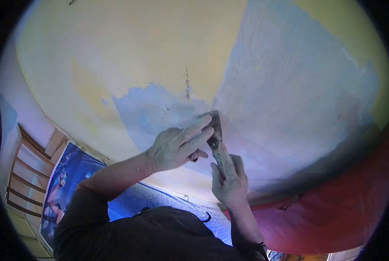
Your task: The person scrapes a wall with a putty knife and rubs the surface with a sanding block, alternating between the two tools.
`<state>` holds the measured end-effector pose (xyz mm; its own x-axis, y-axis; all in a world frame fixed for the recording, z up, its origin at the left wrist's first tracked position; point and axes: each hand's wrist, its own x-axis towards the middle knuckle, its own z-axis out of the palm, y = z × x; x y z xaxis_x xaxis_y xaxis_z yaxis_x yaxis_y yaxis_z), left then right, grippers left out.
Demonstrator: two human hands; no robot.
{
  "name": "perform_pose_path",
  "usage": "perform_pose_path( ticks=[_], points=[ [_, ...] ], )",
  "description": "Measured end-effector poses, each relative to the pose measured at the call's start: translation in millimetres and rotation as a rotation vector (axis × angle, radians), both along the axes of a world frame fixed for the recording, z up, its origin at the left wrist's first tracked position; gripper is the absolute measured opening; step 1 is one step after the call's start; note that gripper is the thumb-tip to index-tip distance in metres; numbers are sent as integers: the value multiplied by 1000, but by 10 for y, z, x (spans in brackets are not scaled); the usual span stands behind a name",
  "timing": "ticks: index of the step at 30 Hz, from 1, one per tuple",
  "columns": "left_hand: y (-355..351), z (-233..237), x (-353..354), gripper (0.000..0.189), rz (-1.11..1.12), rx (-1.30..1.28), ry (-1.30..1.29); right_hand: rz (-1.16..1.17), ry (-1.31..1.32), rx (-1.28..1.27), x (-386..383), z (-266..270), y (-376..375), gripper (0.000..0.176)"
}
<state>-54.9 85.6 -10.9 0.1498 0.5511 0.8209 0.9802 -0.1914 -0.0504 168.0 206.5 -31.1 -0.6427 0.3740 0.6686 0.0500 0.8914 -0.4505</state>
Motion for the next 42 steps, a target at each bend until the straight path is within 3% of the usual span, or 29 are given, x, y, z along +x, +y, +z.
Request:
perform_pose_path(
  ticks=[2,6,9,12,15,21,30,36,42],
  points=[
    [55,35,-63,84,50,-79,50,9,-69,-83,19,-91,29,81],
    [34,59,-89,73,100,-58,132,45,43,-141,-65,-112,22,80],
    [23,99,-94,67,125,-80,175,-21,-115,-259,-20,-88,24,72],
    [122,129,-82,64,88,42,168,76,37,-175,-70,-168,69,60],
    [186,113,-190,59,30,61,173,50,-114,-403,-45,-72,60,50],
    [186,132,-260,59,7,44,199,81,-95,-678,-46,-55,55,38],
    [283,13,-360,54,-31,49,218,107,197,-965,-213,-377,-106,34],
    [213,95,-377,58,-34,80,211,187,156,-780,-176,-280,-5,43],
    [163,38,-324,58,-28,69,180,78,-13,-462,-74,-78,41,56]
  ],
)
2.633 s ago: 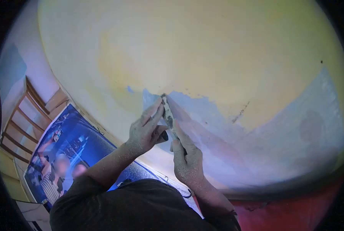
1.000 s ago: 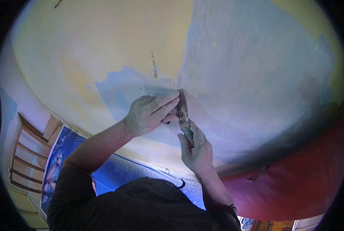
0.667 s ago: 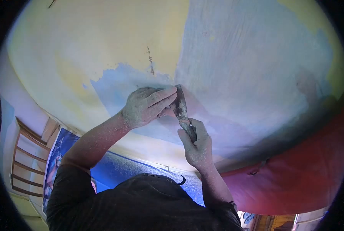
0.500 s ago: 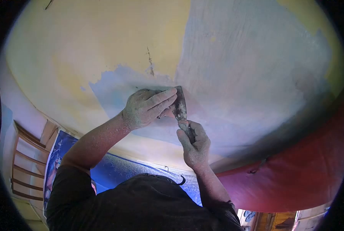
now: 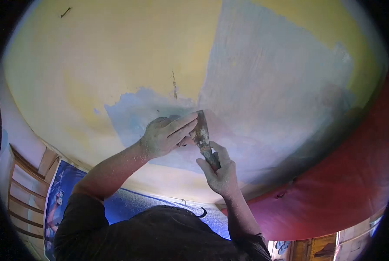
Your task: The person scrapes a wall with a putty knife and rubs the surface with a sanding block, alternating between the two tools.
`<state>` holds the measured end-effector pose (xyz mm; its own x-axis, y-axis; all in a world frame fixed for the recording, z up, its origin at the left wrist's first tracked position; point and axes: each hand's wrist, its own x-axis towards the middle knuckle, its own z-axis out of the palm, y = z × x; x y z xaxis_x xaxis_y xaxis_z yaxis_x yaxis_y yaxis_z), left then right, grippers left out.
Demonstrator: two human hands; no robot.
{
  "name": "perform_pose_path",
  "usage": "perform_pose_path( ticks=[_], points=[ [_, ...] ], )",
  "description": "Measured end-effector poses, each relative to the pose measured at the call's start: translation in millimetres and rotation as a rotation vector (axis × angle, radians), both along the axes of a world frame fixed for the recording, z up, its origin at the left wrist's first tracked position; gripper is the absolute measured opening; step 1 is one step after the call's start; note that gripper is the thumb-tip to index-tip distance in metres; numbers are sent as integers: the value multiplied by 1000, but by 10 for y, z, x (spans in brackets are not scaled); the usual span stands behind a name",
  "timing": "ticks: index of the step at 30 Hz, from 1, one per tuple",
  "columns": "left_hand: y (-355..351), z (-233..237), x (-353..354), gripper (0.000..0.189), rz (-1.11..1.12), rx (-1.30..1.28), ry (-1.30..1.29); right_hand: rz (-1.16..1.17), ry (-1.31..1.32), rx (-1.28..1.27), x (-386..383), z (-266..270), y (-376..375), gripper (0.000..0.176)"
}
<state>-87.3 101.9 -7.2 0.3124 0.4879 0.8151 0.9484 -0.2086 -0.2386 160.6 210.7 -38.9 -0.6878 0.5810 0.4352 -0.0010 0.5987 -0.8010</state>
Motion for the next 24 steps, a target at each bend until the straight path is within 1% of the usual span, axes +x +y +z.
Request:
perform_pose_path(
  ticks=[3,6,9,12,15,18,21,24],
  points=[
    [22,-58,3,59,4,20,-16,14,-40,59,52,3,68,61],
    [12,-98,65,60,12,52,-50,37,71,332,29,-54,211,65],
    [47,-152,80,60,26,133,-58,83,-123,222,105,125,224,68],
    [-5,-166,102,62,53,114,-101,122,-200,175,99,109,325,69],
    [-95,-101,87,64,28,86,-135,130,-255,216,89,181,285,66],
    [-126,-154,82,65,68,68,-138,126,-97,373,22,25,323,65],
    [-141,-99,156,62,111,104,-126,63,-138,482,45,86,290,67],
    [-207,-15,184,63,125,102,-96,19,-127,489,67,250,95,67]
  ],
)
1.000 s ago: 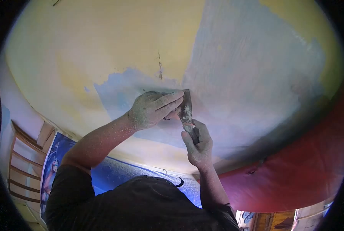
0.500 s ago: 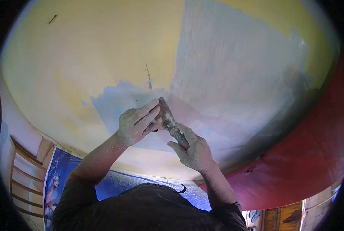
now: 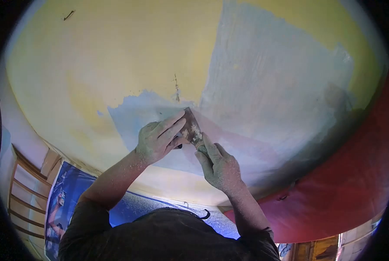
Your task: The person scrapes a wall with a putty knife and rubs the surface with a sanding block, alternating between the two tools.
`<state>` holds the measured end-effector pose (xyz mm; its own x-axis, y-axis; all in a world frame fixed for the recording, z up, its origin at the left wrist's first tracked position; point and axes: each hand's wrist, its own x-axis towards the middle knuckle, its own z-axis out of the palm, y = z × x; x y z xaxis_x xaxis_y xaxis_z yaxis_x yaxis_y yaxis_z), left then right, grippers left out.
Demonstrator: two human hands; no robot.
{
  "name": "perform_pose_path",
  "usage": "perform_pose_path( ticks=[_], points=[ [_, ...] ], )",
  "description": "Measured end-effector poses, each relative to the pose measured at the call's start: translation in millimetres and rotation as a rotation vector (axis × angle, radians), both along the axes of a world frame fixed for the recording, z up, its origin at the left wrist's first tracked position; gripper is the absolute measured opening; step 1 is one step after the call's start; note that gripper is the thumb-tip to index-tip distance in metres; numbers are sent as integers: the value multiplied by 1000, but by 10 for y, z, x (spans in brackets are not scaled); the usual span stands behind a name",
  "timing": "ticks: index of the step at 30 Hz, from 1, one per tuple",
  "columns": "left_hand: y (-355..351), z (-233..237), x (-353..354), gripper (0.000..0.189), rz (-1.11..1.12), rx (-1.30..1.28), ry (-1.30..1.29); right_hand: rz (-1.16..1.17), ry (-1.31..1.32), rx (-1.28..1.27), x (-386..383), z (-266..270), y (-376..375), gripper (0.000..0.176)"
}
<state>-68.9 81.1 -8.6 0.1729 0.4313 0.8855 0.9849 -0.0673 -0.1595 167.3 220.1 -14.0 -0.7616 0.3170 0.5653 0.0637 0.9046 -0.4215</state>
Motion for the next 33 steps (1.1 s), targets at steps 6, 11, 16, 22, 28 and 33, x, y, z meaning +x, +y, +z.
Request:
perform_pose_path(
  ticks=[6,11,16,22,28,33],
  points=[
    [69,17,-78,65,-15,-80,33,-31,42,-177,80,62,-198,68],
    [129,190,-102,70,-79,-97,73,7,138,-146,4,-133,-169,71],
    [228,172,-203,62,-93,-97,167,-24,247,-83,-154,-402,-162,73],
    [137,370,-156,59,-85,-92,190,-95,272,-61,-187,-291,-340,69],
    [112,286,-52,62,28,-159,184,-90,316,-26,-239,-299,-319,72],
    [50,368,-12,69,41,-222,196,-89,317,-13,-206,-279,-331,69]
  ],
)
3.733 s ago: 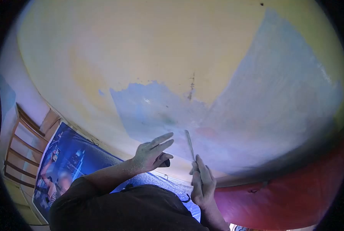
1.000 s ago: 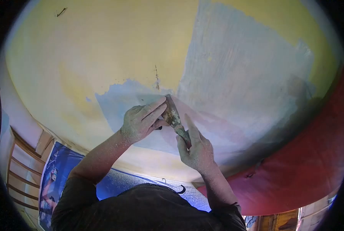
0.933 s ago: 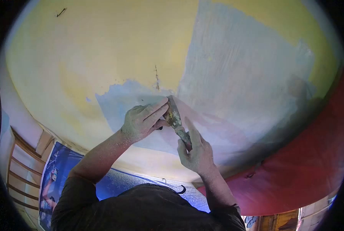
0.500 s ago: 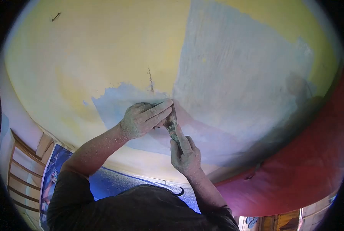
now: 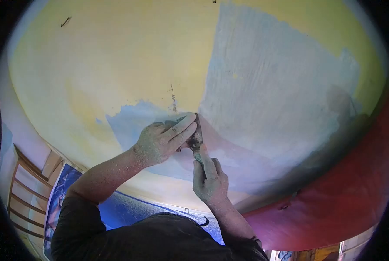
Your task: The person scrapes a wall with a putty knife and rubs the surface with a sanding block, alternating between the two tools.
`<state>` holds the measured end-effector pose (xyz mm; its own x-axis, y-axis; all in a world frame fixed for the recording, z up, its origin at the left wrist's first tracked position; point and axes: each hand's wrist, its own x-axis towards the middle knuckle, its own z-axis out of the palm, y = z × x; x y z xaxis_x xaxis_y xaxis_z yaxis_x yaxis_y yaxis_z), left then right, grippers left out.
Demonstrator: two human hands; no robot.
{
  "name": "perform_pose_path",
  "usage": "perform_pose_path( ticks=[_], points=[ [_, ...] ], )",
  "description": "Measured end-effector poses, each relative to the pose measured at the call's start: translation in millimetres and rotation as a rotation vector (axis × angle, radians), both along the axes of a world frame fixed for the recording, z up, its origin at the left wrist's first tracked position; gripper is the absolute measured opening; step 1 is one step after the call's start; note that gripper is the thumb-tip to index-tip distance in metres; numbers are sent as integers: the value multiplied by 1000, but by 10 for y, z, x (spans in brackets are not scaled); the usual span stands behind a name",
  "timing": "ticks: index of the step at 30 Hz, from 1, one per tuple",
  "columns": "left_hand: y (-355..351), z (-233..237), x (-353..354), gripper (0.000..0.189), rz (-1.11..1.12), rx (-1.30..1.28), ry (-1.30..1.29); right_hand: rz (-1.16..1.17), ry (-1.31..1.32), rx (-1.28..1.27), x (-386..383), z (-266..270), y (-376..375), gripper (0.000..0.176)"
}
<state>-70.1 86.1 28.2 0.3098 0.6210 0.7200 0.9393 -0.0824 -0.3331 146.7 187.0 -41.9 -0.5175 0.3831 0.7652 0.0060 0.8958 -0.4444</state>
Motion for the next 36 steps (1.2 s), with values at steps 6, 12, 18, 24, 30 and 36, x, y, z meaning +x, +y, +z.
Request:
perform_pose_path(
  ticks=[6,12,18,24,30,36],
  points=[
    [53,32,-37,70,12,43,52,31,-34,-41,-19,114,25,66],
    [-33,154,40,72,42,-40,-10,66,7,-21,28,165,41,65],
    [41,68,-38,80,25,26,2,82,19,-48,-29,192,67,65],
    [60,-23,-3,79,41,-52,-50,27,-81,-91,89,151,16,66],
    [48,91,-27,74,62,-13,-42,91,4,-35,8,309,79,64],
    [45,-27,9,76,60,-44,-43,73,-3,-120,14,136,59,60]
  ],
)
